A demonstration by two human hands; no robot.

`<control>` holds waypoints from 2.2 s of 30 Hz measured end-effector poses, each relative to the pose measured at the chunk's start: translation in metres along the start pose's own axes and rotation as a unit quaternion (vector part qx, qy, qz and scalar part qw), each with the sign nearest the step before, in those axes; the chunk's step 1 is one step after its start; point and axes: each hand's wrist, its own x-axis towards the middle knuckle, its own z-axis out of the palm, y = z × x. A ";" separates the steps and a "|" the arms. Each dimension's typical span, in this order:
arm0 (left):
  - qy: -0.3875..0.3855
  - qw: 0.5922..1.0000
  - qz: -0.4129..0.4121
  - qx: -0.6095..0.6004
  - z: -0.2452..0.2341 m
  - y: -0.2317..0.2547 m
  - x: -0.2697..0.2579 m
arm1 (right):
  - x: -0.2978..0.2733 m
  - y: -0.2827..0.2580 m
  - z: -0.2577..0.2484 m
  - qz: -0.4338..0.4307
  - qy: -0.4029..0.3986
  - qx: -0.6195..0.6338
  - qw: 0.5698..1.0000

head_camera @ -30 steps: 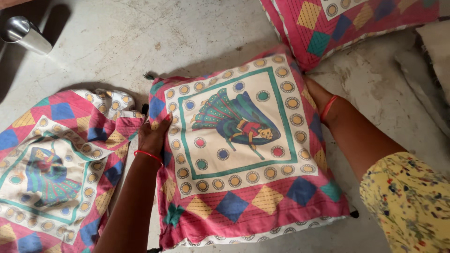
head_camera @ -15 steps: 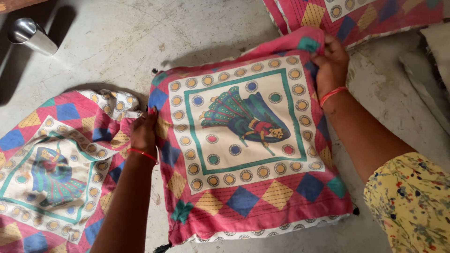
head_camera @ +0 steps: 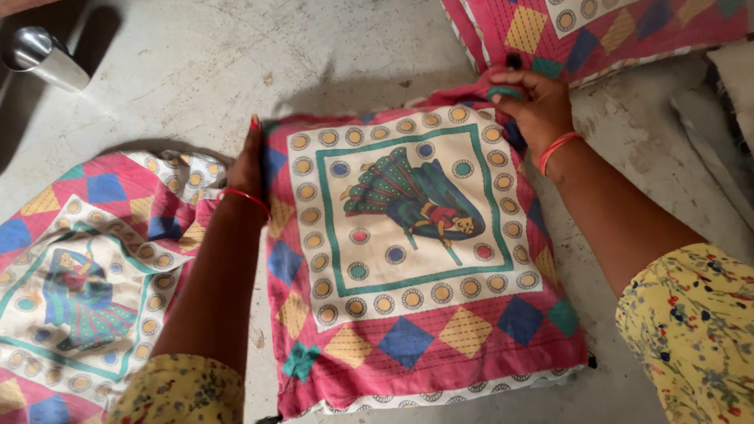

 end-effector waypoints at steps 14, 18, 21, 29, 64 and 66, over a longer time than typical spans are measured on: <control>0.140 0.644 0.198 0.725 0.080 -0.009 -0.109 | -0.036 0.030 0.025 -0.196 0.057 -0.476 0.855; 0.065 0.599 0.347 0.719 0.107 -0.043 -0.176 | -0.073 0.021 0.045 -0.208 0.044 -0.544 0.812; 0.045 0.610 0.347 0.711 0.111 -0.049 -0.207 | -0.110 0.003 0.055 -0.183 0.002 -0.508 0.842; 0.017 0.623 0.366 0.691 0.094 -0.069 -0.266 | -0.198 -0.034 0.065 -0.115 -0.031 -0.529 0.840; 0.024 0.593 0.346 0.727 0.098 -0.092 -0.280 | -0.224 -0.047 0.059 -0.157 -0.046 -0.445 0.881; -0.013 0.605 0.350 0.715 0.105 -0.096 -0.296 | -0.235 -0.053 0.057 -0.153 -0.028 -0.434 0.887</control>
